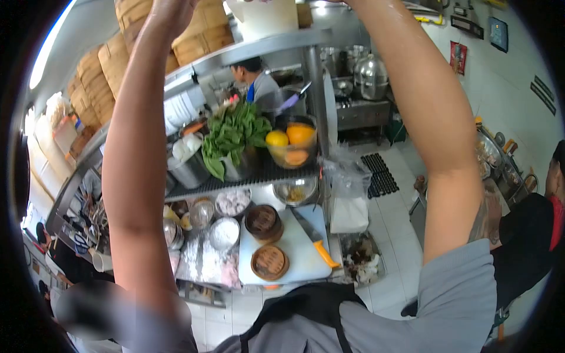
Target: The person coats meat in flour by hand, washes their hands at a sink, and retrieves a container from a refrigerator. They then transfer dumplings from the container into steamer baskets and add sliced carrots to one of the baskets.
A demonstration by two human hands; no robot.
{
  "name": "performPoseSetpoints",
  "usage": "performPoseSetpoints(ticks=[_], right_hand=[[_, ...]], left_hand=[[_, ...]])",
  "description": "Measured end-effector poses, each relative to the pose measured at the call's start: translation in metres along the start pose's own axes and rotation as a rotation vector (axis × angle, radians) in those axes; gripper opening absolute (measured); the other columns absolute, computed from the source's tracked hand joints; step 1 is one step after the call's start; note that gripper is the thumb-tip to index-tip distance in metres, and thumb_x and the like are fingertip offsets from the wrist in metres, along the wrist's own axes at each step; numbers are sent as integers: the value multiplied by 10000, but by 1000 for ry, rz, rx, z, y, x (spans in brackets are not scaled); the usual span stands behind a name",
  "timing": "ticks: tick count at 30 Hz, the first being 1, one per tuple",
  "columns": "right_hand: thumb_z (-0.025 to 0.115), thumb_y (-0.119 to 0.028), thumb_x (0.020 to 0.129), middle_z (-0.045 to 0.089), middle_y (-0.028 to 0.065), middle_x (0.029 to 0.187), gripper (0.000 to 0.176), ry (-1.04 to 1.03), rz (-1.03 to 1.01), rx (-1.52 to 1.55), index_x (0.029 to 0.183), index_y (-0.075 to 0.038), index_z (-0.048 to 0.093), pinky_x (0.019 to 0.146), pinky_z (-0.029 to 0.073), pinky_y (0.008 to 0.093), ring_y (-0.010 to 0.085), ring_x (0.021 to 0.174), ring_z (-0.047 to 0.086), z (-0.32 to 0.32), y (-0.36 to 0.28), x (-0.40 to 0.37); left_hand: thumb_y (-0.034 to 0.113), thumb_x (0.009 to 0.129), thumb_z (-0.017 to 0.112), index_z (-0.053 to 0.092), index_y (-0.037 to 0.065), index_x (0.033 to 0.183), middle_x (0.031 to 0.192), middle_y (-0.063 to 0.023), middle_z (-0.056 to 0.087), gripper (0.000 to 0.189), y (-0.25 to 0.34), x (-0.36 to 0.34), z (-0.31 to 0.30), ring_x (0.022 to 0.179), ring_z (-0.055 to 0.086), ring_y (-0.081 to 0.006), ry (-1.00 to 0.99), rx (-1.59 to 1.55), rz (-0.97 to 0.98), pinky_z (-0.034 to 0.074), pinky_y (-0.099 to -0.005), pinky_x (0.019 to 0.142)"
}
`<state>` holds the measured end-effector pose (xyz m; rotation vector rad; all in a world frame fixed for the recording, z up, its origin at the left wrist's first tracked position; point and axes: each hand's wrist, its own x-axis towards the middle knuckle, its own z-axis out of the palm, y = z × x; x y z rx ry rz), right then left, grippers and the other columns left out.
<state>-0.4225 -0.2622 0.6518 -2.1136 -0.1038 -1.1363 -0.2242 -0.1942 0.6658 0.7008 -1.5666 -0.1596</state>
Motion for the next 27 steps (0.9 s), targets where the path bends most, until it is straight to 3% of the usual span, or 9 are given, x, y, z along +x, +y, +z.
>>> performPoseSetpoints(ticks=[2,5,7,9,13,15,19,24,27], right_hand=[[609,-193,972,692,148,918,225,-91,40,45,1060,6,550,640,593,313,222,717,704,25,15,-29],[593,-123,941,695,144,864,134,-209,206,68,950,9,620,659,574,333,259,738,707,79,35,-97],[668,-185,939,678,22,864,175,-239,335,169,891,-18,651,695,473,247,83,765,585,115,87,-150],[652,-163,945,667,5,848,163,-252,421,106,875,-16,659,664,458,244,65,744,563,158,130,-203],[652,-199,924,638,45,713,185,-247,711,-58,873,-22,668,634,473,291,102,668,549,244,215,-317],[642,-218,940,657,43,732,210,59,855,47,881,-18,666,639,472,283,105,673,562,275,236,-358],[610,-237,971,685,49,814,232,299,1081,191,937,-12,651,669,489,258,106,723,619,284,258,-430],[580,-237,992,688,53,892,220,378,1283,192,983,-24,630,698,503,245,105,778,654,281,232,-485],[570,-228,995,684,49,885,203,524,1341,227,977,-34,627,704,502,245,100,781,649,289,213,-496]], left_hand=[[415,962,605,508,-1,1360,1173,-125,627,583,23,-60,0,1114,572,-210,-268,171,-65,445,-346,959],[159,851,695,636,-13,1120,889,-76,680,325,-6,-155,-7,820,629,-150,-415,187,-148,504,-293,758],[57,774,733,685,3,1042,759,-65,697,278,-31,-230,-6,669,653,-132,-328,266,-281,528,-288,632],[-48,833,687,641,-9,1156,842,-64,701,329,-69,-305,-9,788,678,-126,-394,244,-502,549,-250,675],[-7,816,720,674,-27,970,847,-52,697,162,-150,-457,-16,752,640,-117,-457,135,-982,527,-260,696],[-15,814,711,681,-17,953,859,-52,700,142,-186,-525,-28,742,626,-115,-474,-181,-1219,521,-260,710],[38,859,653,703,24,937,864,-49,700,94,-234,-560,-71,780,630,-126,-294,-108,-1402,508,-255,713],[23,852,625,709,14,936,862,-75,721,120,-294,-518,-101,809,673,-184,-111,385,-992,519,-306,772],[59,870,633,713,35,964,908,-126,726,126,-301,-492,-99,839,699,-261,-179,669,-468,533,-346,784]])
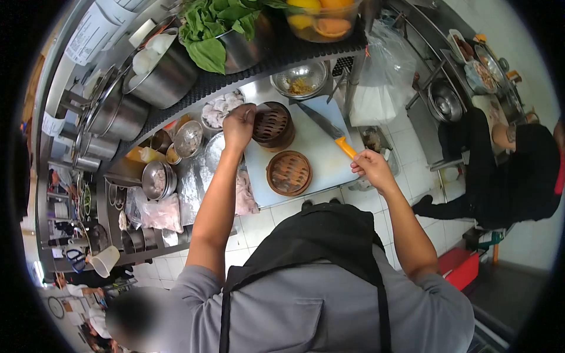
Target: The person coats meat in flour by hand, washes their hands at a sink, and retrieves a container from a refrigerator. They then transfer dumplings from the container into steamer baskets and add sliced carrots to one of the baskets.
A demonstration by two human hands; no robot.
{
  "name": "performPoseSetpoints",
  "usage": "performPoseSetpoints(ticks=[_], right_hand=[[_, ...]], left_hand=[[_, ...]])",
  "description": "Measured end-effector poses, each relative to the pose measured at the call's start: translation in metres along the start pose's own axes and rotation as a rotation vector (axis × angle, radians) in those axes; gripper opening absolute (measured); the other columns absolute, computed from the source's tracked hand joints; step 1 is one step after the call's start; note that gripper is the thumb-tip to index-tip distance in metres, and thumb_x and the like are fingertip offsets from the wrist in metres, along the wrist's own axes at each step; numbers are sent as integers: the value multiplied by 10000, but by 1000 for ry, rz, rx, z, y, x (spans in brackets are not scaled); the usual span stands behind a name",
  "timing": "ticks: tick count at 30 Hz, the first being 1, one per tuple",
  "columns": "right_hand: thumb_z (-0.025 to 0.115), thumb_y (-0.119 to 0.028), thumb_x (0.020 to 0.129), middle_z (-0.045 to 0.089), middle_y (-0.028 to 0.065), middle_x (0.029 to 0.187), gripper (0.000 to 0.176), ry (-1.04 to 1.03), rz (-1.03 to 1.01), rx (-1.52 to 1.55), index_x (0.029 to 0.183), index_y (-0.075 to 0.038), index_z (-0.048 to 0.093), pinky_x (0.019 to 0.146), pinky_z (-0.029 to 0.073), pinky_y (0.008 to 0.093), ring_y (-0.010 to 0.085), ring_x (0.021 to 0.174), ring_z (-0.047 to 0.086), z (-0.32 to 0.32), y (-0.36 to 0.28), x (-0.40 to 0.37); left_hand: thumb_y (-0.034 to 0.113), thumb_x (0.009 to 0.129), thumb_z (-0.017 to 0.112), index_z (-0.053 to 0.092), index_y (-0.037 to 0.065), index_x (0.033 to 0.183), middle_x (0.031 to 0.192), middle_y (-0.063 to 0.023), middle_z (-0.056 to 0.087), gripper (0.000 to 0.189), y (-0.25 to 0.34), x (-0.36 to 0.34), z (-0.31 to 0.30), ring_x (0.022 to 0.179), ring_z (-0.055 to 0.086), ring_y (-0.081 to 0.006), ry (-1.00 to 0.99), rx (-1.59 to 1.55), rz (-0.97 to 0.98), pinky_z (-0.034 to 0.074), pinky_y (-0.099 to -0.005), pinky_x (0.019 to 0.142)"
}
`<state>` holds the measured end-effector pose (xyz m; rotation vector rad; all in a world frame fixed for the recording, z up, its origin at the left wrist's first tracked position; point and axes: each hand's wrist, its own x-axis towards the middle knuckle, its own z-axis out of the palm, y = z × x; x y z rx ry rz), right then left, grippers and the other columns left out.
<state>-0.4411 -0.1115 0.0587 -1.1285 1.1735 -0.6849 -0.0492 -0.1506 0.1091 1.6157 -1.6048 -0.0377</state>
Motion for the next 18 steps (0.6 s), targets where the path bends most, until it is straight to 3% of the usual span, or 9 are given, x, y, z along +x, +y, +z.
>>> performPoseSetpoints(ticks=[1,4,5,9,18], right_hand=[[563,-220,996,683,50,891,194,22,8,7,975,-36,622,716,502,245,109,789,650,2,2,-7],[565,-225,995,683,51,900,200,80,34,44,978,-34,621,721,504,250,118,789,650,7,25,-23],[567,-226,995,683,52,900,201,94,38,42,979,-33,620,722,505,252,121,789,650,9,33,-30],[574,-227,991,684,57,897,201,159,93,62,979,-31,619,722,506,257,128,789,652,15,54,-53],[579,-190,970,686,66,893,167,174,82,-3,981,-28,620,715,502,259,133,788,655,21,68,-54]], left_hand=[[87,878,640,721,55,981,984,-138,717,135,-9,6,4,913,690,-314,-42,32,123,533,-380,822],[117,882,654,730,66,979,1008,-106,722,134,-40,-6,31,986,682,-304,-101,145,316,509,-405,896],[222,910,651,742,87,987,1085,-86,711,180,-44,-14,33,1159,609,-307,-265,152,259,431,-450,1025],[432,939,594,757,101,1029,1242,-113,655,379,-60,-43,43,1348,421,-362,-369,284,333,287,-512,1142],[442,920,622,629,48,1259,1292,-154,613,521,-57,-48,32,1335,418,-384,-390,297,296,310,-510,1125]])
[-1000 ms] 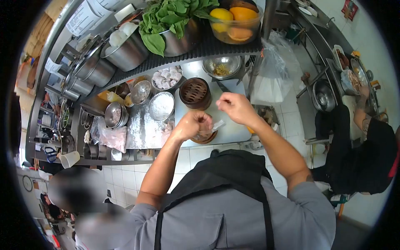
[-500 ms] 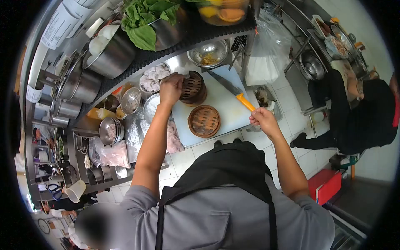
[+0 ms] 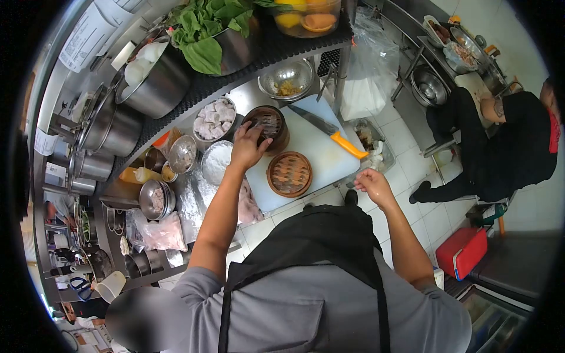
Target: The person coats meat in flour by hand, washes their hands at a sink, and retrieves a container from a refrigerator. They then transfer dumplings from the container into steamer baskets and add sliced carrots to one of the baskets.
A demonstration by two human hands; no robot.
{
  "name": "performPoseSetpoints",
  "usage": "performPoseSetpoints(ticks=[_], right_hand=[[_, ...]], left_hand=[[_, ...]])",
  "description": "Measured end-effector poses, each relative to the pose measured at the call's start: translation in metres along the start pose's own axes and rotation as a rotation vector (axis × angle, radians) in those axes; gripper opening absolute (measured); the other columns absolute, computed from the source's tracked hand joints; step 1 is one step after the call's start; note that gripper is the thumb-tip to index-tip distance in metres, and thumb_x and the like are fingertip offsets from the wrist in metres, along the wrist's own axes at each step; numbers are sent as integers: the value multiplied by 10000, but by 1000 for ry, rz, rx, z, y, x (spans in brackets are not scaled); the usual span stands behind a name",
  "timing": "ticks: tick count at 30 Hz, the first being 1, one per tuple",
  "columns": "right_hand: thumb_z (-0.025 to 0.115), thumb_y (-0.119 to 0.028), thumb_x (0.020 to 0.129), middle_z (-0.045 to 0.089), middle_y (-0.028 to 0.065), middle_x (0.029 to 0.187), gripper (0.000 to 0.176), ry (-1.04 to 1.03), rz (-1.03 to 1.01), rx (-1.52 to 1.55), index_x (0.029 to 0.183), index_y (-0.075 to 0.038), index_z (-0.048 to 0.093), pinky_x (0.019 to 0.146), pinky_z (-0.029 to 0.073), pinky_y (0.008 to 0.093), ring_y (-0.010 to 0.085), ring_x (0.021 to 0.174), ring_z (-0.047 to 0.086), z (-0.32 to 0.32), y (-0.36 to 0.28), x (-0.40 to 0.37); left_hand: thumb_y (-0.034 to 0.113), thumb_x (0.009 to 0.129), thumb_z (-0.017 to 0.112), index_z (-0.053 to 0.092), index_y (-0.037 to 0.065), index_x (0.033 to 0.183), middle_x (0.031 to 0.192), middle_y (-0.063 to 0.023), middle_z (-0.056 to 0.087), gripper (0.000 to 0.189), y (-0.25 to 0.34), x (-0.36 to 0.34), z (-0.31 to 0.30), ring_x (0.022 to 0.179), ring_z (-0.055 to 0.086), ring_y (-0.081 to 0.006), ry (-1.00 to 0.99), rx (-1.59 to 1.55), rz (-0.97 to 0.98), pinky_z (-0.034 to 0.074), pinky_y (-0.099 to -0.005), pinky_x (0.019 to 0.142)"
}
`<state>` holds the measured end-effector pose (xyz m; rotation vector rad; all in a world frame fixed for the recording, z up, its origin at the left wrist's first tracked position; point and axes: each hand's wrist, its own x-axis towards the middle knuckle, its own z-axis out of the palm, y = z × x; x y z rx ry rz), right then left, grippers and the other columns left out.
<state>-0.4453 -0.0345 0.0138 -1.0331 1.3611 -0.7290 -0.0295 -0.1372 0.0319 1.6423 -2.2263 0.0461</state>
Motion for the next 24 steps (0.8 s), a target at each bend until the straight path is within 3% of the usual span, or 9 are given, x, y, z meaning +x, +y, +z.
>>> performPoseSetpoints(ticks=[7,10,12,13,14,16,20,22,24], right_hand=[[610,-125,937,670,51,861,122,-66,-186,-91,969,-9,629,712,501,263,120,780,630,14,-2,9],[652,-166,920,654,12,803,145,-21,-305,-326,916,-21,664,683,481,266,103,743,590,16,-9,15],[655,-172,919,657,28,804,160,-54,-390,-371,932,-13,667,679,482,281,104,748,592,18,-30,16],[649,-169,921,661,36,808,158,-54,-394,-407,944,-14,668,680,483,286,112,756,596,18,-47,18],[642,-165,923,666,45,811,156,-56,-395,-441,956,-15,669,681,483,291,120,763,601,19,-66,17],[634,-155,920,677,72,857,148,-9,-620,-538,976,-22,665,698,493,311,154,804,625,20,-122,15],[626,-144,913,682,118,956,152,155,-914,-626,1002,-23,649,750,511,348,214,870,654,21,-278,-11],[622,-118,901,673,149,1015,153,279,-1361,-793,994,2,639,860,510,388,292,953,654,17,-346,4],[595,-82,890,651,163,1042,153,436,-1555,-891,1018,-2,621,896,495,411,343,1005,624,25,-404,19]], left_hand=[[345,876,687,681,35,1129,1270,-161,588,400,3,-9,-6,1243,482,-398,245,-57,53,391,-496,1040],[252,868,692,679,34,1016,1152,-164,618,264,18,-28,-15,1041,564,-372,346,-161,-6,456,-479,881],[211,872,681,675,26,994,1011,-172,655,221,24,-51,-8,969,581,-376,383,-235,-5,461,-458,864],[199,865,681,675,32,977,980,-174,660,201,30,-65,-6,952,585,-376,316,-281,-92,463,-452,858],[197,859,683,677,33,963,986,-183,660,195,33,-82,1,948,585,-382,273,-296,-168,464,-456,861],[196,856,680,682,27,949,981,-185,662,193,42,-105,0,961,586,-392,178,-348,-230,467,-464,872],[169,848,691,689,23,916,966,-167,672,161,45,-134,-2,950,601,-379,205,-408,-235,472,-457,867],[154,849,690,690,27,924,978,-158,672,148,49,-137,-10,952,607,-368,185,-411,-266,479,-442,866],[149,850,689,689,29,933,988,-156,671,146,48,-142,-12,959,609,-366,196,-421,-277,481,-436,868]])
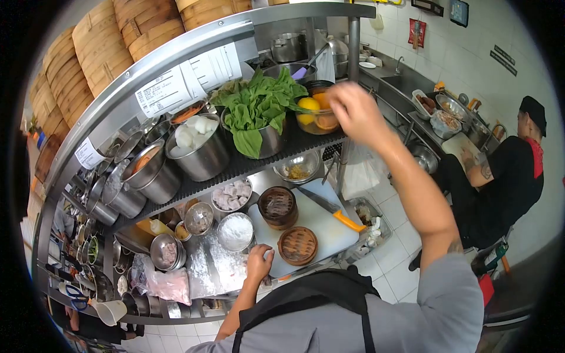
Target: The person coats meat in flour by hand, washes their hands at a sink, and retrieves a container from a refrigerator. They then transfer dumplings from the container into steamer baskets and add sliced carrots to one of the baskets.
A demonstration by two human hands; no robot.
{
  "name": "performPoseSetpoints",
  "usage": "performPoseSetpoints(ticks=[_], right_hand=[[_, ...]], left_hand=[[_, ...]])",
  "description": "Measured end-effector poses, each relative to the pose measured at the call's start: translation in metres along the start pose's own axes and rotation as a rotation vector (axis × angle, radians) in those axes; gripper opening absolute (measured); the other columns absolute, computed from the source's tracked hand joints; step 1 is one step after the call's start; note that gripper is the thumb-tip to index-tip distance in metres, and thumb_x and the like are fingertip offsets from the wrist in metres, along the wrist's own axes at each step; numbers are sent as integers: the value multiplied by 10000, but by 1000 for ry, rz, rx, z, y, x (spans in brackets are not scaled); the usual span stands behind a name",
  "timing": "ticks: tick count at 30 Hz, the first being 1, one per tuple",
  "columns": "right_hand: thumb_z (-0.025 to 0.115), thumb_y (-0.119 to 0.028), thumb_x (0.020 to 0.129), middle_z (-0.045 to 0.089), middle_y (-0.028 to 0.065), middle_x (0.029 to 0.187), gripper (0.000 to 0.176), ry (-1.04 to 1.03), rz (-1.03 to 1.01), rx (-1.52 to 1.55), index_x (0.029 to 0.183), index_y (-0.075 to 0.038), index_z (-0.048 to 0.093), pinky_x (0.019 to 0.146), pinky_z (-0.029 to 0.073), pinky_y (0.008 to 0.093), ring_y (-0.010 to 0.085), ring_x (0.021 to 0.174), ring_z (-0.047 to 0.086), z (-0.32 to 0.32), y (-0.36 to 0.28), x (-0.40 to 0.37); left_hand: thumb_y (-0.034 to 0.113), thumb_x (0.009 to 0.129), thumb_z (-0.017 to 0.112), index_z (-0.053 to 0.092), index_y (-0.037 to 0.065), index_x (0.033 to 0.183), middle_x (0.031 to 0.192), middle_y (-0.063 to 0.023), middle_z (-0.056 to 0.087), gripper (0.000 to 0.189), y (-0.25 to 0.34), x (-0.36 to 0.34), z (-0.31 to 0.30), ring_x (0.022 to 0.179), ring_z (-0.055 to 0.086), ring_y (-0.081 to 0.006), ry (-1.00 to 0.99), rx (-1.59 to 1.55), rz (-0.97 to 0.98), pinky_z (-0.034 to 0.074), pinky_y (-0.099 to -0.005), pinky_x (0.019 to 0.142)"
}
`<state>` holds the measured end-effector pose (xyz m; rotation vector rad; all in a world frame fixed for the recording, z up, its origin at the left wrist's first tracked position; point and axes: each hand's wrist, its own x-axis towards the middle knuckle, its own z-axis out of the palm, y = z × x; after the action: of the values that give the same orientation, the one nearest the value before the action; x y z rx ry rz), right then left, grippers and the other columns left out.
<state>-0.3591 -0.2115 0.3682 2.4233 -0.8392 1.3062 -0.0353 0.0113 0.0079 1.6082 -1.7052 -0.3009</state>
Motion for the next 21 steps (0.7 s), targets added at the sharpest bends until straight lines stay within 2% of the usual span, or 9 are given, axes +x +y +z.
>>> performPoseSetpoints(ticks=[2,3,6,9,12,13,16,19,21], right_hand=[[567,-92,892,652,184,1089,206,-20,55,-106,1061,13,622,905,489,434,372,1029,614,18,19,45],[555,-117,905,662,206,1115,274,-112,41,-60,1147,-9,626,901,490,444,390,1041,616,31,41,63],[552,-159,911,680,226,1084,292,-679,227,-173,1152,-30,653,894,504,465,408,1029,631,47,59,99],[546,-191,921,681,218,1092,304,-620,184,-259,1169,-58,662,909,497,469,405,1043,627,36,39,106],[549,-202,920,684,213,1090,296,-460,136,-225,1142,-52,675,909,495,475,399,1042,632,33,40,93],[552,-191,909,689,212,1080,279,-510,177,-251,1110,-52,688,893,497,465,388,1030,640,45,54,91],[569,-184,895,692,212,1037,248,-695,339,-80,1065,-49,690,871,498,462,377,1005,647,53,66,97],[589,-205,903,692,211,957,225,-661,216,-192,1022,-40,686,826,506,458,381,942,655,47,61,102],[596,-218,925,690,208,915,232,-398,64,-153,1026,-24,675,787,508,442,382,882,655,40,65,102]], left_hand=[[141,854,689,684,27,951,1002,-151,669,150,1,-3,-4,974,612,-362,0,-6,-42,487,-433,866],[139,855,688,681,25,954,1002,-150,669,151,10,-3,-11,974,612,-362,11,-26,-66,488,-432,865],[122,858,682,677,20,952,996,-149,667,139,12,-7,-21,940,624,-360,48,-66,-101,497,-425,839],[98,853,678,678,16,928,966,-151,671,111,8,-18,-28,900,638,-359,147,-102,-95,508,-418,807],[86,849,675,678,10,911,945,-155,673,98,0,-32,-35,884,648,-352,183,-69,-138,515,-410,792],[82,847,671,682,7,909,947,-164,675,98,-7,-38,-33,856,658,-347,211,-83,-128,521,-404,769],[80,853,665,687,12,913,937,-160,679,93,-10,-46,-37,842,663,-344,174,-77,-188,523,-401,753],[79,859,661,690,15,914,918,-154,685,89,-9,-44,-40,827,667,-340,146,-71,-197,525,-398,746],[82,862,661,689,17,912,909,-153,689,86,-5,-37,-41,822,668,-341,151,-68,-161,526,-398,742]])
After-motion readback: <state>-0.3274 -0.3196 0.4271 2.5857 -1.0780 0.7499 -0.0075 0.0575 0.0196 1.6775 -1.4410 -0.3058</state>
